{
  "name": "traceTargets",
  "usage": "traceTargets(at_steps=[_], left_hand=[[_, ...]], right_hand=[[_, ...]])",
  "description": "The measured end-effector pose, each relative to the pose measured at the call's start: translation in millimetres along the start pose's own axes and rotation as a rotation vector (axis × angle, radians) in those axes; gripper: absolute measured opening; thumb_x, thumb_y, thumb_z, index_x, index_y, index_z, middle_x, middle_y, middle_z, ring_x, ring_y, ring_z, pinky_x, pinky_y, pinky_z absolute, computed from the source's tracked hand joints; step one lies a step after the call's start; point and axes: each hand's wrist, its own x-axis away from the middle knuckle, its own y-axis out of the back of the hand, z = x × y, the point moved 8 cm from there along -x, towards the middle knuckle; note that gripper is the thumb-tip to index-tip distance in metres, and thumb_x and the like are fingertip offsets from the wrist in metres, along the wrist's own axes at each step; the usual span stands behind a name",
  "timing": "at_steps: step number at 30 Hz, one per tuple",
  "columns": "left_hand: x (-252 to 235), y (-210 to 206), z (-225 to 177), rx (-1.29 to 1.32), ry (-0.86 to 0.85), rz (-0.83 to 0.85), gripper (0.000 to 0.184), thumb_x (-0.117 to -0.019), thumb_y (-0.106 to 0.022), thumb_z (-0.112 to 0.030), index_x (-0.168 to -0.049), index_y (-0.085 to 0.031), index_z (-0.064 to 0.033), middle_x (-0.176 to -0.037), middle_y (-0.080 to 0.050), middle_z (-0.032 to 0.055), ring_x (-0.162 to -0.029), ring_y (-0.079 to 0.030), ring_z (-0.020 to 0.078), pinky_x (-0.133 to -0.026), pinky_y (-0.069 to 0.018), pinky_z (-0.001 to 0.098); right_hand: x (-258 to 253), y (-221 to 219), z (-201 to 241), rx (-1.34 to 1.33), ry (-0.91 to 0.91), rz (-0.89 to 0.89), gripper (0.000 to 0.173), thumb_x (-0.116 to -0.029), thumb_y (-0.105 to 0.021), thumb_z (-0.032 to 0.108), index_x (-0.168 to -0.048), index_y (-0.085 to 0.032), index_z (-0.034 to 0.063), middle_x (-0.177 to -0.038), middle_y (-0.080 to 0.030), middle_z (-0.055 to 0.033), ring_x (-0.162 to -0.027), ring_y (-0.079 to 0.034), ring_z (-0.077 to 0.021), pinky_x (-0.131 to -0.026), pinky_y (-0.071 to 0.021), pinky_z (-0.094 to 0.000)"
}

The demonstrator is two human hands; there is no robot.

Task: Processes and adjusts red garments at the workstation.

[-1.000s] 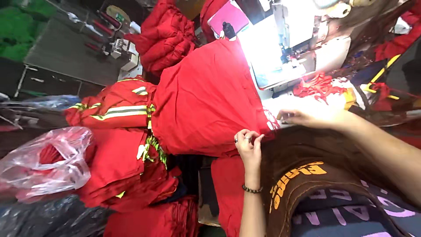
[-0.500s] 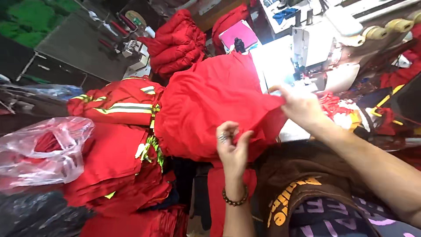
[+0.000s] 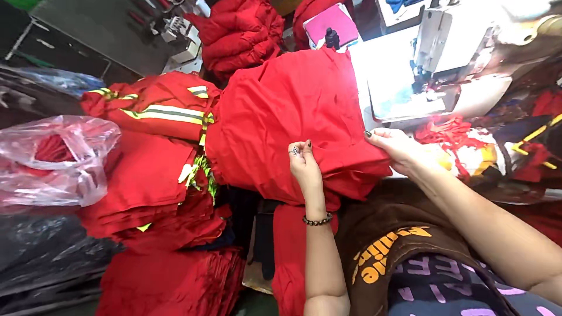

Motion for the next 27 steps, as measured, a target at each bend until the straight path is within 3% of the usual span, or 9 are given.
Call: traceTargets(at_steps=[4, 6, 8, 9, 11, 14, 18, 21, 27], left_hand=[[7.1, -18.1, 44.1, -0.481, 0.075, 0.229, 0.033, -0.1058, -0.057, -0.031, -0.118, -0.061, -0.0004, -0.098, -0.069, 0.0216, -0.089, -0.069, 0.0392, -0.077, -0.0551, 0.0593], [-4.4, -22.4, 55.2, -0.483, 0.189, 0.332, 0.031, -0.1015, -0.064, -0.027, -0.115, -0.066, 0.0007, -0.098, -0.071, 0.0205, -0.093, -0.069, 0.0374, -0.084, -0.0539, 0.0588], [-15.5, -12.5, 60.4, -0.286, 0.225, 0.364, 0.030, -0.0973, -0.070, -0.022, -0.117, -0.065, 0.0016, -0.097, -0.072, 0.0141, -0.090, -0.069, 0.0236, -0.085, -0.0551, 0.0446], [-16.8, 0.1, 62.0, -0.143, 0.217, 0.344, 0.029, -0.0977, -0.068, -0.017, -0.119, -0.064, 0.0029, -0.100, -0.072, 0.0128, -0.090, -0.069, 0.0185, -0.084, -0.0562, 0.0384], [-9.8, 39.3, 68.7, 0.053, 0.181, 0.295, 0.026, -0.1014, -0.061, -0.010, -0.123, -0.061, 0.0049, -0.108, -0.070, 0.0132, -0.093, -0.070, 0.0155, -0.083, -0.0599, 0.0338], [22.4, 103.9, 107.7, -0.095, 0.263, 0.315, 0.023, -0.1048, -0.056, -0.014, -0.121, -0.061, 0.0026, -0.107, -0.068, 0.0123, -0.089, -0.068, 0.0135, -0.084, -0.0584, 0.0331], [76.6, 126.8, 213.9, -0.610, 0.446, 0.690, 0.024, -0.1011, -0.063, -0.014, -0.118, -0.069, 0.0016, -0.113, -0.072, 0.0206, -0.104, -0.070, 0.0341, -0.096, -0.0544, 0.0554], [114.4, 94.9, 283.8, -0.785, 0.371, 1.003, 0.027, -0.0963, -0.069, -0.016, -0.120, -0.072, -0.0029, -0.129, -0.066, 0.0201, -0.124, -0.060, 0.0388, -0.108, -0.0449, 0.0608], [117.6, 38.0, 292.9, -0.917, 0.347, 1.192, 0.037, -0.1013, -0.064, -0.032, -0.117, -0.071, 0.0012, -0.126, -0.067, 0.0256, -0.128, -0.056, 0.0442, -0.114, -0.0321, 0.0648]], right_hand=[[-26.6, 10.3, -23.8, 0.358, -0.016, -0.021, 0.017, -0.1027, -0.063, 0.021, -0.097, -0.069, 0.0051, -0.080, -0.065, -0.0042, -0.069, -0.061, -0.0101, -0.065, -0.0527, -0.0315], [-31.0, 17.8, -17.2, 0.546, 0.064, -0.013, 0.018, -0.1008, -0.065, 0.020, -0.108, -0.071, 0.0049, -0.097, -0.070, -0.0097, -0.087, -0.065, -0.0165, -0.081, -0.0547, -0.0421], [-30.4, 31.7, -4.4, 0.717, 0.170, -0.036, 0.024, -0.1001, -0.063, 0.018, -0.115, -0.071, 0.0013, -0.107, -0.071, -0.0193, -0.099, -0.068, -0.0279, -0.090, -0.0521, -0.0549], [-27.4, 40.6, -0.3, 0.753, 0.177, -0.051, 0.027, -0.1008, -0.061, 0.018, -0.119, -0.069, -0.0008, -0.108, -0.070, -0.0207, -0.098, -0.068, -0.0277, -0.091, -0.0534, -0.0541], [-19.9, 62.0, 0.9, 0.694, 0.192, -0.088, 0.025, -0.1016, -0.059, 0.016, -0.119, -0.067, 0.0000, -0.098, -0.071, -0.0103, -0.079, -0.068, -0.0105, -0.079, -0.0592, -0.0336], [-17.0, 94.6, -10.3, 0.411, 0.359, 0.001, 0.014, -0.1003, -0.059, 0.012, -0.111, -0.067, 0.0099, -0.086, -0.070, 0.0098, -0.070, -0.065, 0.0029, -0.067, -0.0572, -0.0157], [-17.5, 97.3, -16.6, 0.297, 0.504, 0.072, 0.015, -0.1002, -0.059, 0.011, -0.114, -0.066, 0.0139, -0.091, -0.070, 0.0130, -0.077, -0.067, 0.0008, -0.074, -0.0582, -0.0169], [-16.0, 88.2, -14.4, 0.324, 0.509, 0.024, 0.015, -0.1001, -0.059, 0.009, -0.113, -0.064, 0.0129, -0.092, -0.069, 0.0139, -0.078, -0.067, 0.0017, -0.075, -0.0588, -0.0175], [-15.4, 93.4, -16.7, 0.382, 0.521, -0.028, 0.015, -0.1003, -0.060, 0.012, -0.114, -0.065, 0.0112, -0.093, -0.071, 0.0129, -0.078, -0.068, 0.0016, -0.076, -0.0588, -0.0172]])
